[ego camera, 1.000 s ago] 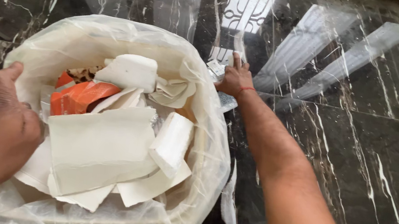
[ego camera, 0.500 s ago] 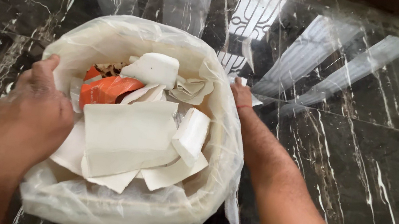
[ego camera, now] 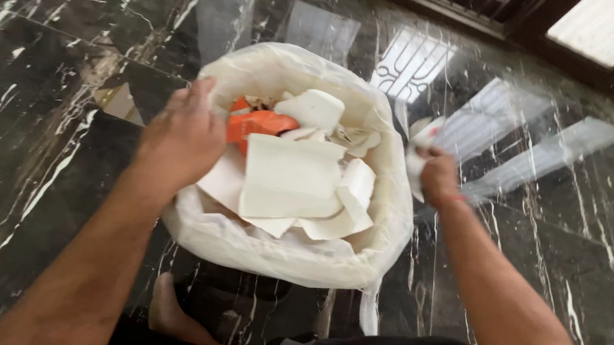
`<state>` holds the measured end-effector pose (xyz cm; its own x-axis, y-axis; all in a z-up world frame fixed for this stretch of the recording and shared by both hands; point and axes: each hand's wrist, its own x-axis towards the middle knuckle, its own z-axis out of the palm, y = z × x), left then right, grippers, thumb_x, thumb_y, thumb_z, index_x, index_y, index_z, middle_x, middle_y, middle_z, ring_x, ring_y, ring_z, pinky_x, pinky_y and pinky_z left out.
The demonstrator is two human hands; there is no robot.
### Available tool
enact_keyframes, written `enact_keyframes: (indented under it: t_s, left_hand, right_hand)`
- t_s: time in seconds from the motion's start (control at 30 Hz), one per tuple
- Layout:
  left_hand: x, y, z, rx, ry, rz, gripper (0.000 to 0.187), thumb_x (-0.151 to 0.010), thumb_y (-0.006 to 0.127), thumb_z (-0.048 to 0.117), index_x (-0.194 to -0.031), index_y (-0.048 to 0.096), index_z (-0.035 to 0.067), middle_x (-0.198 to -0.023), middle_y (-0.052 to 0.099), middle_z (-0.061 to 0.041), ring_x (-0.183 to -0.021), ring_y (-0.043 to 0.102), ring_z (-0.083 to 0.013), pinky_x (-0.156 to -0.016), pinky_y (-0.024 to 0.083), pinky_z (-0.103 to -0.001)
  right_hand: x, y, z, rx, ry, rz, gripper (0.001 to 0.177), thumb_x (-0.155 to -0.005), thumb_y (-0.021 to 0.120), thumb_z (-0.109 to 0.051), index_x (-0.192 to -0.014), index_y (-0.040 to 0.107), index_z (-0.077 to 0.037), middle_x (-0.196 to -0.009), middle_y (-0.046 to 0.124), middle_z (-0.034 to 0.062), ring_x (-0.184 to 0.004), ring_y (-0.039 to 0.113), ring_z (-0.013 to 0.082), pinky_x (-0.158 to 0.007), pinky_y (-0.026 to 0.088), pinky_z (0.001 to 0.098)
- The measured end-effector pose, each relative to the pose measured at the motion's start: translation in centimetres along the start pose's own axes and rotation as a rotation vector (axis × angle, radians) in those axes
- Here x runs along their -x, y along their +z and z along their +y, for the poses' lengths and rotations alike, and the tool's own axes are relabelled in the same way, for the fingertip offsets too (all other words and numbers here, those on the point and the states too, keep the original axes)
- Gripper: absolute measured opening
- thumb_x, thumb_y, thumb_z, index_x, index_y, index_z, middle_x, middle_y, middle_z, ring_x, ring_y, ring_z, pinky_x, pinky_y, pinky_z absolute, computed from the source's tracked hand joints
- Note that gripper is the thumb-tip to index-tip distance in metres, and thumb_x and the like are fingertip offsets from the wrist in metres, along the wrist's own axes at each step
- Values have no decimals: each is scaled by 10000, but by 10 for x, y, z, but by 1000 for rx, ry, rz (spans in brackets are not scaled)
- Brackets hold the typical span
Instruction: The person sits on the floor and packs various pieces of waste, including white foam and orange packaging, into a white plastic bag placed inside a bucket. The person repeatedly picks up items from the floor and places them into the bag, then removes the bag to tie it and replace it with a new one.
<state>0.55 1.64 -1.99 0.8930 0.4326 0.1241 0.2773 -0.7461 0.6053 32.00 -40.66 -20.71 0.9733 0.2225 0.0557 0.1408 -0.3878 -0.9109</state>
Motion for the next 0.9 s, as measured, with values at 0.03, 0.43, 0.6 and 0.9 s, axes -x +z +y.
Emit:
enact_keyframes:
  t_s: [0.03,0.43,0.6,0.9]
  left_hand:
    - [0,1,-1,20,16,16,568,-968,444,254,-1509,398,88,-1464,488,-275,-1278,528,-471,-1078,413,-532]
    - [2,-31,-13,475,-152,-135,628,-935,496,434,-1499,426,167,-1414,596,-213,-1318,582,-357,-1082,446,-434]
    - [5,-38,-18,450,-225,-196,702,-947,508,496,-1559,350,191,-1425,562,-241,-1320,557,-375,-1077,443,-437]
    - [15,-63,-32,570,-386,-544,620,-965,487,519,-1319,610,25,-1191,742,-154,-1035,724,-306,-863,601,-495]
  right_hand:
    - [5,-8,-43,-164,56,16,391,-944,498,-50,-1253,734,-82,-1031,742,17,-670,521,122,-554,401,300]
    - [159,81,-380,846,-682,-613,224,-964,621,-190,-1073,784,-82,-1447,578,41,-838,717,177,-767,604,339]
    - [171,164,-339,1002,-685,-809,236,-930,554,-164,-1070,736,-109,-1168,652,148,-950,684,344,-835,535,467]
    - [168,151,-357,882,-480,-788,487,-909,628,-266,-1383,604,-155,-1424,600,102,-1184,631,305,-1049,473,418]
